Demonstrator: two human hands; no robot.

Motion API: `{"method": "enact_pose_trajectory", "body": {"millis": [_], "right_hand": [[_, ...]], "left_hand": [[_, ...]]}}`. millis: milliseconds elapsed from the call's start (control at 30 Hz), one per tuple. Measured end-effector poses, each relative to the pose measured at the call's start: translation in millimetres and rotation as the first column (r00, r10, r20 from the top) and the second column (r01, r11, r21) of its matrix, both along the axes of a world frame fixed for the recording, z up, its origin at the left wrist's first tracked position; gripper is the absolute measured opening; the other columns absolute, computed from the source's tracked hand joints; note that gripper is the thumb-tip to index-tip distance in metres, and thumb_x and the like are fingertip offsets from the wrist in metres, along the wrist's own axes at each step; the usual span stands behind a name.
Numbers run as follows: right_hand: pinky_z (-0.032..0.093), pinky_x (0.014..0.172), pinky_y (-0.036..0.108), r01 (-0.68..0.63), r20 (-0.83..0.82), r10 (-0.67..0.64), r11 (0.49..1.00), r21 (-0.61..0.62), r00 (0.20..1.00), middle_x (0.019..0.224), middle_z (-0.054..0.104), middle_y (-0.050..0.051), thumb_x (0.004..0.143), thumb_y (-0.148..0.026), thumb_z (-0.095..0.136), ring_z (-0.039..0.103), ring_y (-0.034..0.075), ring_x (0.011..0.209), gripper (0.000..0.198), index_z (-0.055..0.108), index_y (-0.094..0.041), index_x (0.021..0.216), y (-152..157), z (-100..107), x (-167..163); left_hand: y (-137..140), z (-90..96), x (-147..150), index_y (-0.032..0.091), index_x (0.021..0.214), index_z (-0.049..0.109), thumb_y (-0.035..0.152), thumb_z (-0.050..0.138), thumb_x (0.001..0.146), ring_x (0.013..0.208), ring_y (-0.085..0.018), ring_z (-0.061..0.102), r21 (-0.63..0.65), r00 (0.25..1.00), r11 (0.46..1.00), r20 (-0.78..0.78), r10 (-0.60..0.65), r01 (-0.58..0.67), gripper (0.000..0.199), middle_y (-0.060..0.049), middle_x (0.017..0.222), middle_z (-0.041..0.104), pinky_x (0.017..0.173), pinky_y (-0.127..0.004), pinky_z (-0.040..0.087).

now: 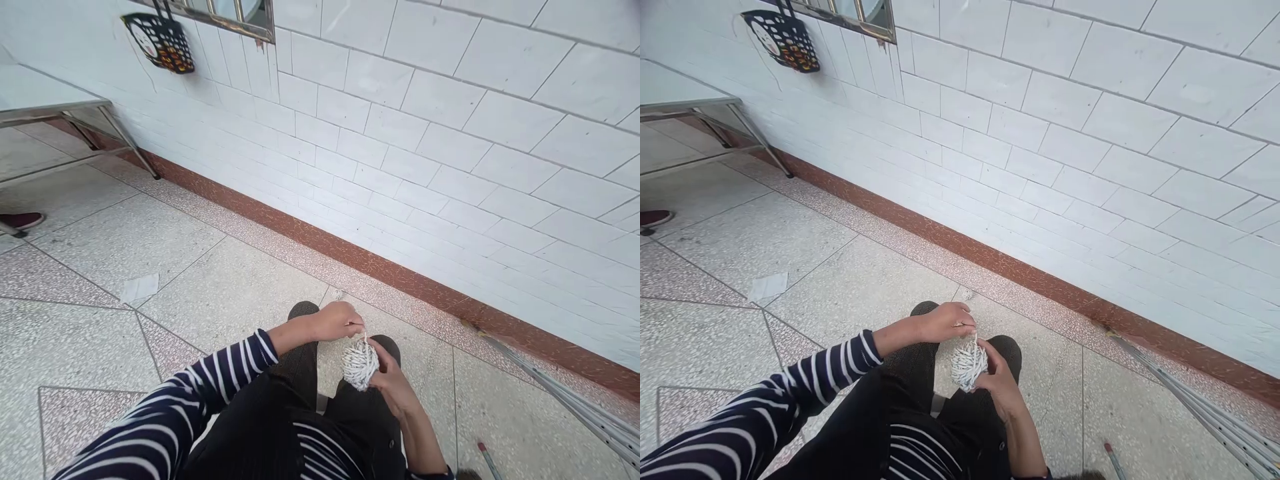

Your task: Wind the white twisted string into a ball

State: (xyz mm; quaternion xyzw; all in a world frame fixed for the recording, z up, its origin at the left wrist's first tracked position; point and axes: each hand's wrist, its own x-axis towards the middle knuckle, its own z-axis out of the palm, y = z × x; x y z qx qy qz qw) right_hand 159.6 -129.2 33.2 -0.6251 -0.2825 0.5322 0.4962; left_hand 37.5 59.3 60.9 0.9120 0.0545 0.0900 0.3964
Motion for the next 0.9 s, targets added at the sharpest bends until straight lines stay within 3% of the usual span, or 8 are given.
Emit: {"method": "enact_pose_trajectory", "body": {"millis": [167, 267, 400, 467, 600, 700, 800, 900], "right_hand": [[0.052, 0.085, 0.04, 0.258, -0.365, -0.223, 0.965, 0.05, 0.904, 0.124, 0.063, 0.007, 0.048, -0.013, 0.081, 0.059, 0.03, 0.11, 0.075, 0.06, -0.028, 0.118, -18.6, 24.7, 4.8], [0.055, 0.078, 0.043, 0.463, -0.387, -0.422, 0.886, 0.015, 0.82, 0.129, 0.057, 0.008, 0.046, -0.018, 0.085, 0.061, 0.031, 0.105, 0.08, 0.055, -0.031, 0.119, -18.8, 37.9, 15.2], [0.057, 0.07, 0.04, 0.569, -0.218, -0.535, 0.809, 0.146, 0.816, 0.114, 0.058, 0.006, 0.059, -0.035, 0.083, 0.061, 0.025, 0.092, 0.068, 0.049, -0.029, 0.118, 7.0, 42.1, 30.6], [0.057, 0.071, 0.04, 0.552, 0.069, -0.574, 0.809, 0.202, 0.816, 0.109, 0.057, 0.005, 0.066, -0.041, 0.077, 0.06, 0.023, 0.088, 0.064, 0.046, -0.028, 0.12, 25.7, 34.0, 36.6], [0.048, 0.09, 0.047, 0.44, 0.598, -0.478, 0.87, 0.222, 0.644, 0.114, 0.05, 0.008, 0.061, -0.04, 0.074, 0.055, 0.028, 0.1, 0.061, 0.052, -0.022, 0.115, 50.9, 5.4, 39.6], [0.041, 0.096, 0.049, 0.381, 0.659, -0.4, 0.907, 0.181, 0.637, 0.117, 0.046, 0.01, 0.057, -0.033, 0.072, 0.051, 0.033, 0.109, 0.056, 0.056, -0.022, 0.109, 50.9, -11.3, 37.3], [0.04, 0.095, 0.05, 0.32, 0.663, -0.313, 0.94, 0.116, 0.68, 0.121, 0.043, 0.011, 0.058, -0.028, 0.067, 0.05, 0.035, 0.11, 0.053, 0.058, -0.023, 0.109, 41.1, -19.0, 35.9], [0.039, 0.099, 0.046, 0.183, 0.58, -0.188, 0.981, 0.067, 0.793, 0.111, 0.052, 0.008, 0.051, -0.02, 0.066, 0.052, 0.033, 0.109, 0.051, 0.064, -0.022, 0.102, 29.6, -21.7, 29.6]], "left_hand": [[-17.1, -30.3, -2.5, 0.015, 0.071, 0.065, 0.033, 0.053, 0.093, 0.071, -0.013, 0.059, -0.29, 1.0, 0.957, 0.0, 0.019, -0.018, 0.031, -0.002, 0.074, 0.067, 0.069, -0.02, 0.039], [-25.3, -51.7, -6.7, 0.015, 0.071, 0.066, 0.031, 0.056, 0.091, 0.07, -0.012, 0.058, -0.353, 0.992, 0.928, -0.066, 0.104, -0.12, 0.027, 0.0, 0.072, 0.067, 0.067, -0.019, 0.039], [-30.0, -62.0, -5.1, 0.015, 0.069, 0.063, 0.025, 0.054, 0.09, 0.067, -0.011, 0.056, -0.312, 0.974, 0.929, -0.167, 0.152, -0.198, 0.025, 0.002, 0.069, 0.065, 0.065, -0.018, 0.037], [-33.2, -56.4, -1.1, 0.016, 0.07, 0.061, 0.023, 0.052, 0.09, 0.067, -0.01, 0.056, -0.298, 0.975, 0.94, -0.193, 0.113, -0.168, 0.023, 0.003, 0.07, 0.065, 0.064, -0.018, 0.037], [-41.4, -36.2, 4.0, 0.017, 0.067, 0.057, 0.02, 0.05, 0.088, 0.06, -0.011, 0.054, -0.107, 0.979, 0.993, -0.2, 0.036, -0.058, 0.023, 0.003, 0.064, 0.063, 0.059, -0.02, 0.035], [-42.2, -26.6, -0.9, 0.018, 0.058, 0.052, 0.018, 0.056, 0.081, 0.054, -0.014, 0.05, 0.15, 0.977, 0.988, -0.202, 0.075, -0.045, 0.023, 0.001, 0.055, 0.057, 0.055, -0.024, 0.031], [-35.4, -23.4, -10.7, 0.018, 0.055, 0.05, 0.015, 0.057, 0.078, 0.053, -0.015, 0.049, 0.237, 0.98, 0.972, -0.192, 0.051, -0.004, 0.024, 0.001, 0.053, 0.055, 0.058, -0.026, 0.036], [-24.8, -20.9, -15.9, 0.018, 0.061, 0.056, 0.014, 0.056, 0.083, 0.059, -0.015, 0.053, 0.328, 0.992, 0.944, -0.121, 0.018, 0.023, 0.022, 0.0, 0.057, 0.059, 0.086, -0.031, 0.042]]}}
